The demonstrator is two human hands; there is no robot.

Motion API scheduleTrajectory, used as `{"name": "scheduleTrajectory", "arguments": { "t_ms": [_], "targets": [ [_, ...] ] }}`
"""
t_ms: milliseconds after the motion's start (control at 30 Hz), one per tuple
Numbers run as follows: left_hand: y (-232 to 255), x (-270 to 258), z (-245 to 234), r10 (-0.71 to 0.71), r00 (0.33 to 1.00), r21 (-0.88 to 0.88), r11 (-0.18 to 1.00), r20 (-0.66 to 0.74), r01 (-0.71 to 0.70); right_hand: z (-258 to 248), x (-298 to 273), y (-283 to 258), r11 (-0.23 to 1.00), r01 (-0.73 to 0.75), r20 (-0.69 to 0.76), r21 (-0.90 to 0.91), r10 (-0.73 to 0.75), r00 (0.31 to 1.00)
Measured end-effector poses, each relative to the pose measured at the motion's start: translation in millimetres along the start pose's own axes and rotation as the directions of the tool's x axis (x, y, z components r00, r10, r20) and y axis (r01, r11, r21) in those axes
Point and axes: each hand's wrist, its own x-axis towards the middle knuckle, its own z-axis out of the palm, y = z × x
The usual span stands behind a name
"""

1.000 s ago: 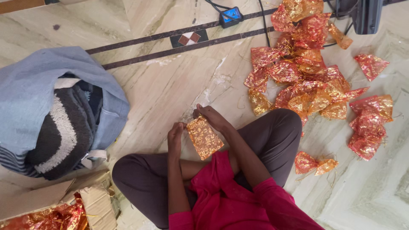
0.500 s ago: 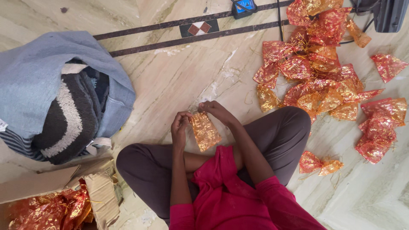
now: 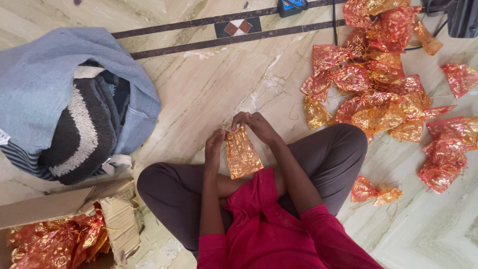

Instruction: The person sits on the floor and folds small, shiny orange and gold decorative pouches by hand. They pick up each pouch, fold it into a smaller shape, and place it into a cardboard box to the left.

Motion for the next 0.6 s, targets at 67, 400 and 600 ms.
{"name": "scheduleTrajectory", "arguments": {
  "t_ms": [67,400,600],
  "targets": [
    [-5,0,-3,-0.042,0.999,-0.044,0.998,-0.013,0.041,-4,-1,9,0.987,0.076,0.048,0.140,-0.084,0.995],
    [1,0,-4,0.056,0.998,-0.344,0.937,-0.011,-0.056,-13,-4,35,0.973,0.004,0.078,0.232,-0.023,0.997],
    [0,-1,-8,0.056,0.998,-0.294,0.954,-0.020,-0.059,-11,-3,18,0.996,0.084,0.069,0.021,-0.086,0.994]
  ]
}}
